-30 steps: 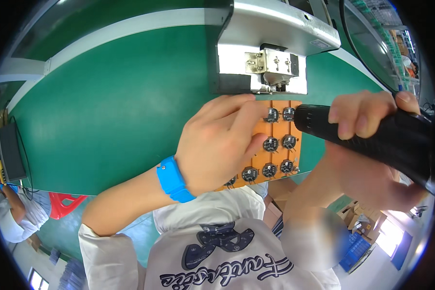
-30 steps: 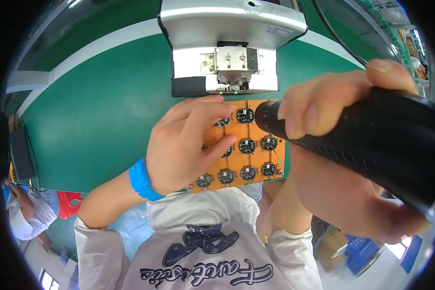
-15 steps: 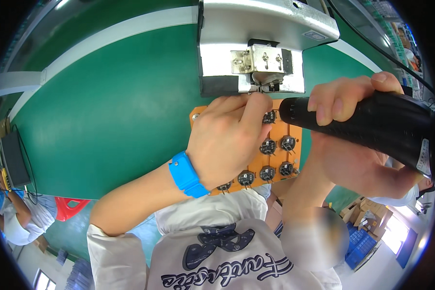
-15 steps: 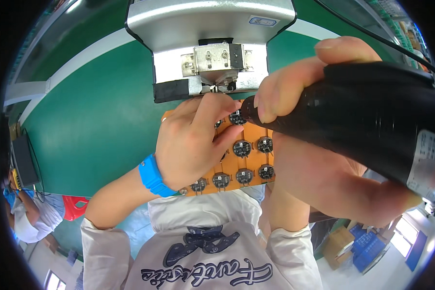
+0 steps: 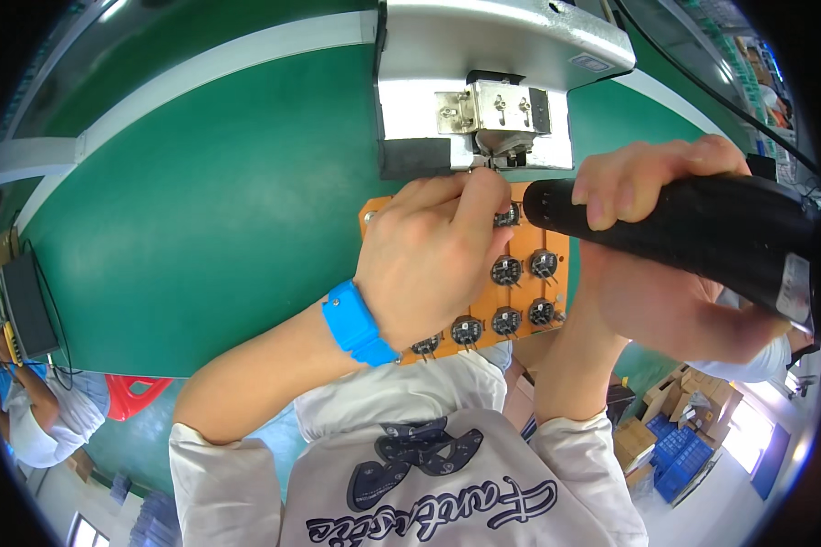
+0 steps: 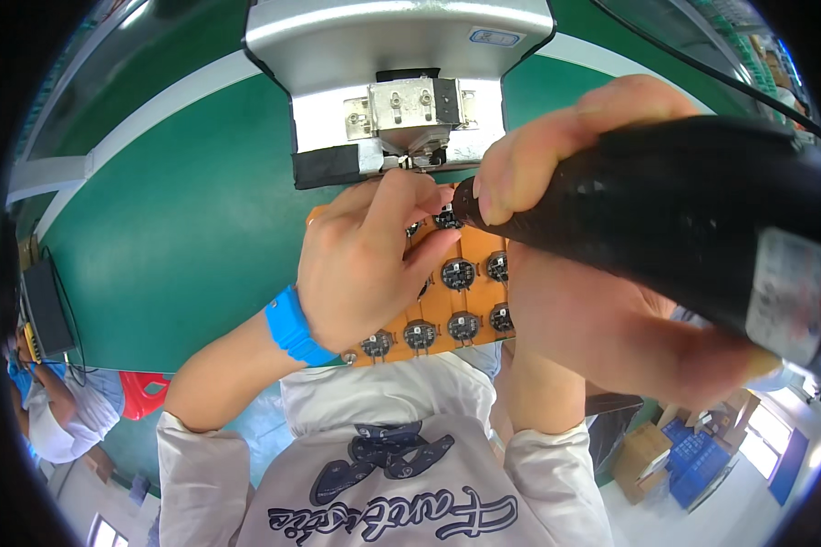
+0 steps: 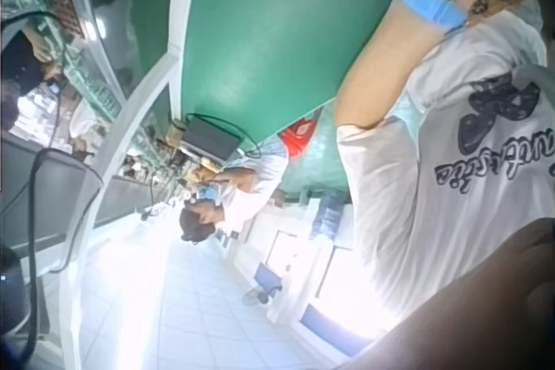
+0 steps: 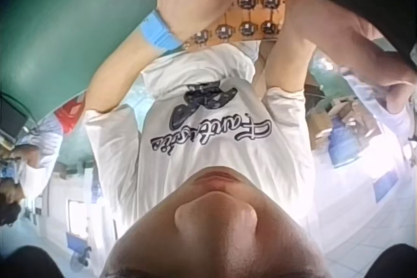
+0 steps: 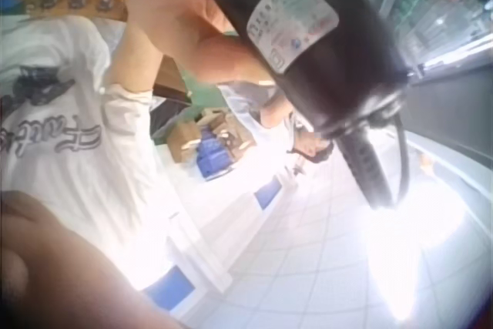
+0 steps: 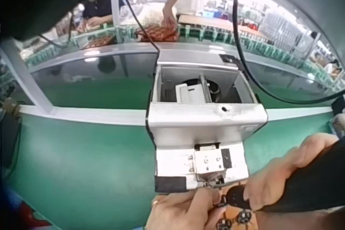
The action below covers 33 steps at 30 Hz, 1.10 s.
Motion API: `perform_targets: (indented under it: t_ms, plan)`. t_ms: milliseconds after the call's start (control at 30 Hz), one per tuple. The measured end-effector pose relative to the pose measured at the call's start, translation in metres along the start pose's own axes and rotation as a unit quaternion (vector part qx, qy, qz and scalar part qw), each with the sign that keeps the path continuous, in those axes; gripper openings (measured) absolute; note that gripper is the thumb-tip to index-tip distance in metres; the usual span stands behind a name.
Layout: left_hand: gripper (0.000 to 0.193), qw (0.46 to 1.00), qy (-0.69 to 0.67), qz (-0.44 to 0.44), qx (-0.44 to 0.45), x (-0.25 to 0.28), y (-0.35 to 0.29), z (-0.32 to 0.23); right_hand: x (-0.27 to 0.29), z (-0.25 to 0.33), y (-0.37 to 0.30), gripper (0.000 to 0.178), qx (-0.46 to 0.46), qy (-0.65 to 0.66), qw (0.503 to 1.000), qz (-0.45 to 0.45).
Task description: Using an electric screwdriver to fasten components onto an electronic board at an assembly station.
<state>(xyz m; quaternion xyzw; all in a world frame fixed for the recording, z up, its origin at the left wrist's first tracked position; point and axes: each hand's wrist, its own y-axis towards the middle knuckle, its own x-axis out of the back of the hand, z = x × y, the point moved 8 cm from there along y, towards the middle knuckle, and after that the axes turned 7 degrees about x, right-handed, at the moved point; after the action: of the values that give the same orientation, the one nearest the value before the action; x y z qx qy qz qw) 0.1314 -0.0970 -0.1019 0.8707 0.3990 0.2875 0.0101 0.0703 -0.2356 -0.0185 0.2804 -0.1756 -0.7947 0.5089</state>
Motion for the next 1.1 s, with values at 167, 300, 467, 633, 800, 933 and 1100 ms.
perform_targets:
  t_ms: [167,300,467,633,800,933,1100]
  plan:
    - [0.038,1.0,0.008,-0.014,-0.025,0.0,-0.001,0.0,-0.019,0.033,0.019,0.096,-0.006,0.005,0.995,0.1]
    - [0.034,1.0,-0.002,0.014,-0.014,0.002,-0.003,-0.002,-0.006,0.043,0.028,0.096,-0.006,0.003,0.993,0.116]
    - [0.034,1.0,-0.007,-0.024,-0.015,0.001,-0.002,0.0,-0.045,0.014,0.039,0.096,-0.007,-0.006,0.991,0.136]
    - [0.035,1.0,0.024,0.006,0.0,0.005,-0.004,0.0,-0.051,0.006,0.042,0.097,-0.011,-0.005,0.988,0.153]
    - [0.037,1.0,-0.005,-0.001,-0.026,0.0,-0.004,-0.001,-0.035,0.055,0.02,0.097,-0.022,-0.014,0.986,0.163]
    - [0.034,1.0,-0.014,0.024,-0.005,-0.003,-0.003,0.0,-0.036,0.026,0.014,0.097,-0.025,-0.013,0.986,0.163]
    - [0.035,1.0,-0.007,-0.003,-0.024,-0.007,-0.006,0.004,-0.029,0.011,0.01,0.098,-0.026,-0.006,0.986,0.163]
